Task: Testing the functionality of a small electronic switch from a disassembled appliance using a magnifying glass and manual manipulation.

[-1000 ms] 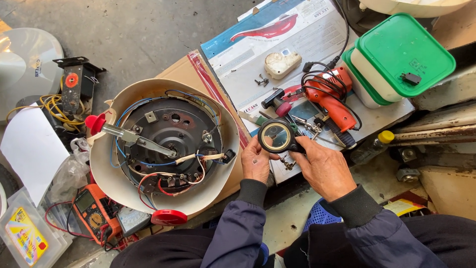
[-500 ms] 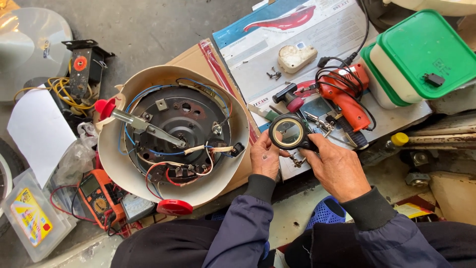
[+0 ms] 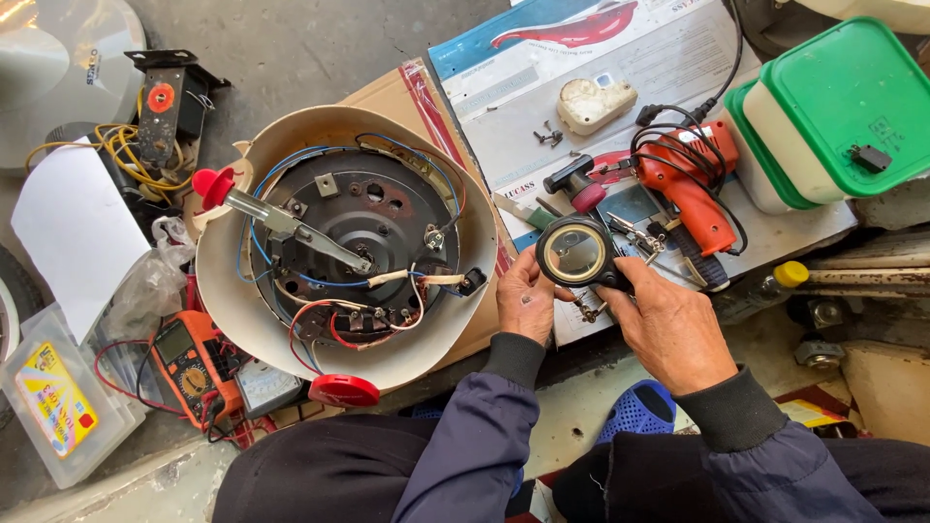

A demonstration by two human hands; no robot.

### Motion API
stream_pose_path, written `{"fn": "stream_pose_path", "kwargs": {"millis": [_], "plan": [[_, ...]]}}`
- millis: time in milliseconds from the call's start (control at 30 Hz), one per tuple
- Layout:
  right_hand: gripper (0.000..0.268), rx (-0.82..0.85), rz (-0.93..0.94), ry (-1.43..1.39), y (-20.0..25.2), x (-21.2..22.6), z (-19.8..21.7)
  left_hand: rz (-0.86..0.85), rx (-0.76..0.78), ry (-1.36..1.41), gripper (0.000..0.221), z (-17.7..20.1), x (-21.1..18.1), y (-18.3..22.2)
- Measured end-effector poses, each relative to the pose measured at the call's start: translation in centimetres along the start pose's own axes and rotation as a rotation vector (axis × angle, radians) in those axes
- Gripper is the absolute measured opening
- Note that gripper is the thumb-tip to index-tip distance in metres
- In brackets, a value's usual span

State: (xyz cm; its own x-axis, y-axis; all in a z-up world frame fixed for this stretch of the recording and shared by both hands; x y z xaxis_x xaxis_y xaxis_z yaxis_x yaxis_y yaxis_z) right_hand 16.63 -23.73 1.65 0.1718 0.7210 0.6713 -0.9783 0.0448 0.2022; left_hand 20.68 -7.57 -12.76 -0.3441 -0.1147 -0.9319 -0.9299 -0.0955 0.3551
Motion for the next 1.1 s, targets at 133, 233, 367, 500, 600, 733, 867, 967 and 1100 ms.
{"fn": "stream_pose_path", "kwargs": {"millis": [133,233,367,500,600,733,867,967,1100], "plan": [[0.037,-0.010,0.015,-0.006,0.1,0.3,0.1,-0.001,0.000,-0.008,0.024,-0.1,-0.8,0.3],[0.037,-0.010,0.018,-0.014,0.1,0.4,0.2,-0.001,0.005,-0.012,0.025,-0.2,-1.1,0.4],[0.036,0.000,0.022,0.017,0.1,0.1,0.1,-0.004,0.000,-0.010,0.025,-0.3,-1.0,0.5],[0.037,0.010,0.016,0.047,0.2,-0.2,-0.2,0.001,-0.015,-0.007,0.025,-0.2,-1.0,0.5],[0.037,0.003,0.029,0.058,0.2,-0.3,-0.2,-0.003,-0.022,-0.010,0.025,-0.3,-0.9,0.5],[0.037,-0.003,0.042,0.067,0.2,-0.5,-0.4,-0.002,-0.031,-0.014,0.024,-0.3,-1.0,0.7],[0.038,-0.009,0.059,0.080,0.3,-0.4,-0.2,0.000,-0.035,-0.010,0.024,-0.3,-1.7,0.9],[0.037,-0.011,0.062,0.083,0.3,-0.2,-0.3,-0.004,-0.037,-0.002,0.024,-0.4,-1.5,0.9],[0.036,-0.018,0.091,0.127,0.4,-0.5,-0.4,-0.011,-0.039,-0.008,0.024,-0.5,-1.7,1.1]]}}
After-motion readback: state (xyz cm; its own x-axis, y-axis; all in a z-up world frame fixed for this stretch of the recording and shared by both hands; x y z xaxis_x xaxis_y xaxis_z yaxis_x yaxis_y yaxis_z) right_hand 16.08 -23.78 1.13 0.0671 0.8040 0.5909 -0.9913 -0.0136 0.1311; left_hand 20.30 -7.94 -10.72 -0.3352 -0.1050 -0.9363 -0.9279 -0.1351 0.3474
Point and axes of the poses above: each hand's wrist, its own y-axis away from the middle knuckle, its own z-axis out of the back of the hand, x = y × z, the point moved 6 cm from there along -y, towards the middle knuckle, and after that the axes turned 14 degrees about -y, right-handed, at the moved point
